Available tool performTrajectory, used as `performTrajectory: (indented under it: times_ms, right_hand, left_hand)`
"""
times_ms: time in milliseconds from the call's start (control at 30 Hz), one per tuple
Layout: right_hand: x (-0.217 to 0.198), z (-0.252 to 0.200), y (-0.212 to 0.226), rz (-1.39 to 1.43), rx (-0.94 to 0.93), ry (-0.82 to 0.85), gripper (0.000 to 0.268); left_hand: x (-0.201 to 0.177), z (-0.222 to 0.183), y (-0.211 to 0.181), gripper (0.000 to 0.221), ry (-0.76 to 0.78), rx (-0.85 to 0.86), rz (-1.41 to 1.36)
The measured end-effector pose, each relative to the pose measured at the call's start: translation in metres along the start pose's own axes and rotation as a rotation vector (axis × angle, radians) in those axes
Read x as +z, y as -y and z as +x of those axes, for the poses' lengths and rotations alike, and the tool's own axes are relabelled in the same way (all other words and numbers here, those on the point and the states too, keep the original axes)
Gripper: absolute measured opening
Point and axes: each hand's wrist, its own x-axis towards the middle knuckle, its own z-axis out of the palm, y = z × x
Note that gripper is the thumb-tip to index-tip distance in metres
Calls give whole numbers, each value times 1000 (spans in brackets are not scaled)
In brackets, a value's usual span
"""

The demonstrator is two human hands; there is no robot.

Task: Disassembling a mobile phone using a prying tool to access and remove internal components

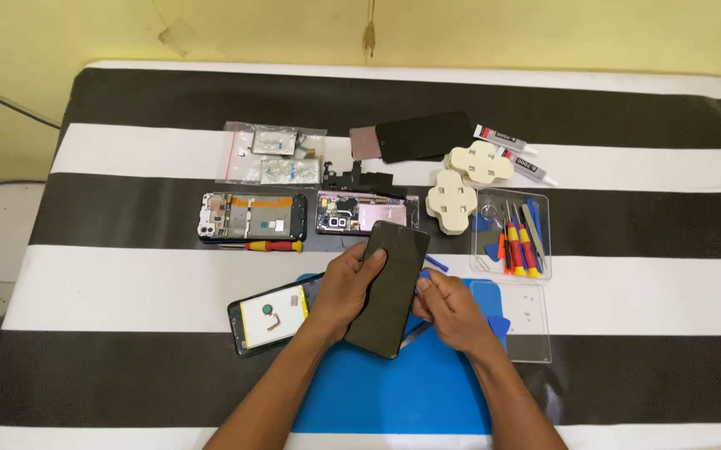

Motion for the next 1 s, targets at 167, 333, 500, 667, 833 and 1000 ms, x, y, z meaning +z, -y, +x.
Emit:
performTrajectory:
  times_ms: [167,333,500,667,833,1000]
  right_hand:
    - [4,2,5,10,11,24,46]
    - [3,2,4,-14,23,28,46]
    - [10,-4,4,32,3,49,46]
    - [7,-3,-3,37,6,64,45]
    - [8,-7,-8,44,37,64,44]
    - [5,-10,-21,61,59,53,43]
  left_hand:
    - [-2,-1,-3,31,-13,15,-22]
    - [-4,1,2,31,-14,26,-31]
    - [-5,1,2,35,-24,-1,-50]
    - [-9,5,5,31,-20,24,-88]
    - [-9,4,5,43,-27,28,-11]
    - [-6,3,-7,41,-33,1,-54]
